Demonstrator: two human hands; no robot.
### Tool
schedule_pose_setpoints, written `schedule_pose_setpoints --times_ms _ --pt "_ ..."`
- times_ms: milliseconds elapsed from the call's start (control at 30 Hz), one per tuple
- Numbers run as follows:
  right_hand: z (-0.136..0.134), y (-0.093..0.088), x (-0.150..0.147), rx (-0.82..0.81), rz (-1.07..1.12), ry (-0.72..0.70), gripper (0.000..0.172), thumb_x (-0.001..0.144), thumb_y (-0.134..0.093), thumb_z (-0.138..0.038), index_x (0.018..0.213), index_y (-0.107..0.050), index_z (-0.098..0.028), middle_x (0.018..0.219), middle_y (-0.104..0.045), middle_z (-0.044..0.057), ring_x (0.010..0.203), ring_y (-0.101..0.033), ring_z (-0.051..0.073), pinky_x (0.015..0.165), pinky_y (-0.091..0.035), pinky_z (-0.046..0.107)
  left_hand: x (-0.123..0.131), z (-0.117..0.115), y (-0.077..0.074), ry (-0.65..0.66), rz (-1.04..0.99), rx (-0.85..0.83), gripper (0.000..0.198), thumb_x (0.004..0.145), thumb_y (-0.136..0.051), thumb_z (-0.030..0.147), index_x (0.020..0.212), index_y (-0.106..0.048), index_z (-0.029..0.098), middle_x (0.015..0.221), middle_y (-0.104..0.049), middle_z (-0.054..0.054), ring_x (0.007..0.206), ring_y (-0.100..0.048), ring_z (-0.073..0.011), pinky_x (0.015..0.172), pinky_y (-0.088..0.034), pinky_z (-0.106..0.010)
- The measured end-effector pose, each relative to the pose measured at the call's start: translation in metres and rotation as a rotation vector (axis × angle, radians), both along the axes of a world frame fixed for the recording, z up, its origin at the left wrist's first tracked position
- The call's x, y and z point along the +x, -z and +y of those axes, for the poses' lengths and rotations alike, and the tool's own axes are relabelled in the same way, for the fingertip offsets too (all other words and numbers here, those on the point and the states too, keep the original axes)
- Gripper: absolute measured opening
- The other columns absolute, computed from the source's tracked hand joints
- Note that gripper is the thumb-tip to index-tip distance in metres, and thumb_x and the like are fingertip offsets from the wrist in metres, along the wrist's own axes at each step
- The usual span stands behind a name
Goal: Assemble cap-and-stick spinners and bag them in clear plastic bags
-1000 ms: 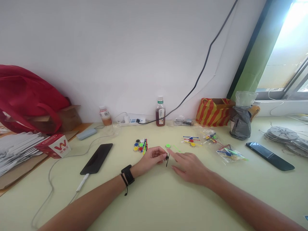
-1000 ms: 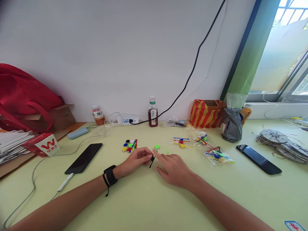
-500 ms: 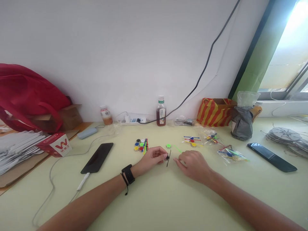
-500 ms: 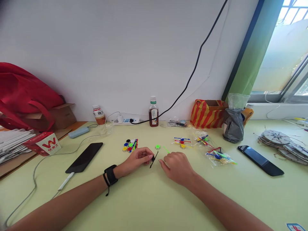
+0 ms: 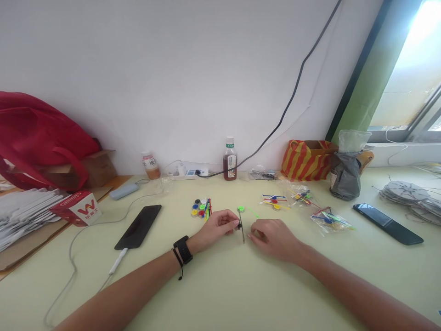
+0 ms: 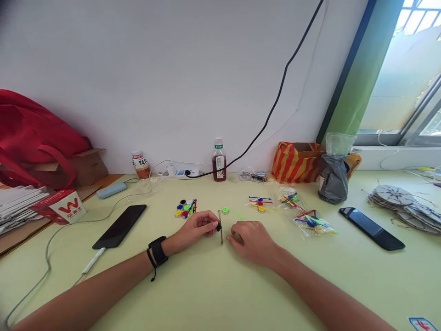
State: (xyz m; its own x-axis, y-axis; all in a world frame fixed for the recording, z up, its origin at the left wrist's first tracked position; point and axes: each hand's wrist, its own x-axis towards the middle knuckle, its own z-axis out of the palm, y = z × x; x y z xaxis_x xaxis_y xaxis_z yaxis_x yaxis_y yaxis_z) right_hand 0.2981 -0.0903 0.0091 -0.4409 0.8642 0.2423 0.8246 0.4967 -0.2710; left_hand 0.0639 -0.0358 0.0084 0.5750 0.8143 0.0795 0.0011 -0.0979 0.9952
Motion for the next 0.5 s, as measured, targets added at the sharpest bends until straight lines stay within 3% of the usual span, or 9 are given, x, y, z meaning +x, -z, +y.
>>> schedule_pose_setpoints --times_ms 100,267,400,500 --pt "0.003 0.0013 0.0019 -0.027 0.074 0.03 0.018 0.096 -0.056 -0.033 0.098 -0.071 -0.023 0.073 -0.069 0.0 0.067 -0.062 0.018 0.064 -0.038 0.029 -0.0001 0.0002 0.0001 0.008 0.0 0.004 0.033 0.085 -0.08 0.046 0.091 -0.07 0.015 0.084 -0.067 -0.004 0.071 -0.057 -0.0128 0.068 -0.047 -0.026" --pt "-0.0026 0.0007 0.0 -0.062 0.081 -0.091 0.048 0.096 -0.056 -0.033 0.142 -0.052 -0.023 0.093 -0.074 0.004 0.08 -0.067 0.021 0.072 -0.045 0.031 -0.0001 0.0004 0.0008 0.014 -0.004 0.012 0.033 0.086 -0.079 0.046 0.093 -0.071 0.015 0.084 -0.067 -0.004 0.071 -0.058 -0.0128 0.068 -0.048 -0.026" --pt "-0.0066 -0.0017 -0.0023 -0.079 0.1 -0.143 0.054 0.096 -0.056 -0.029 0.148 -0.044 -0.023 0.107 -0.073 0.006 0.09 -0.068 0.022 0.079 -0.047 0.033 -0.0004 -0.0006 0.0007 0.029 0.022 0.018 0.031 0.084 -0.081 0.044 0.092 -0.072 0.015 0.087 -0.071 -0.006 0.077 -0.064 -0.0153 0.075 -0.051 -0.028" --pt "-0.0059 -0.0035 -0.0032 -0.065 0.106 -0.161 0.039 0.099 -0.052 -0.03 0.138 -0.053 -0.025 0.109 -0.072 0.006 0.088 -0.067 0.022 0.076 -0.046 0.032 -0.0005 -0.0021 0.0009 0.066 0.082 0.075 0.03 0.082 -0.083 0.043 0.087 -0.072 0.015 0.088 -0.074 -0.008 0.081 -0.066 -0.0176 0.077 -0.052 -0.03"
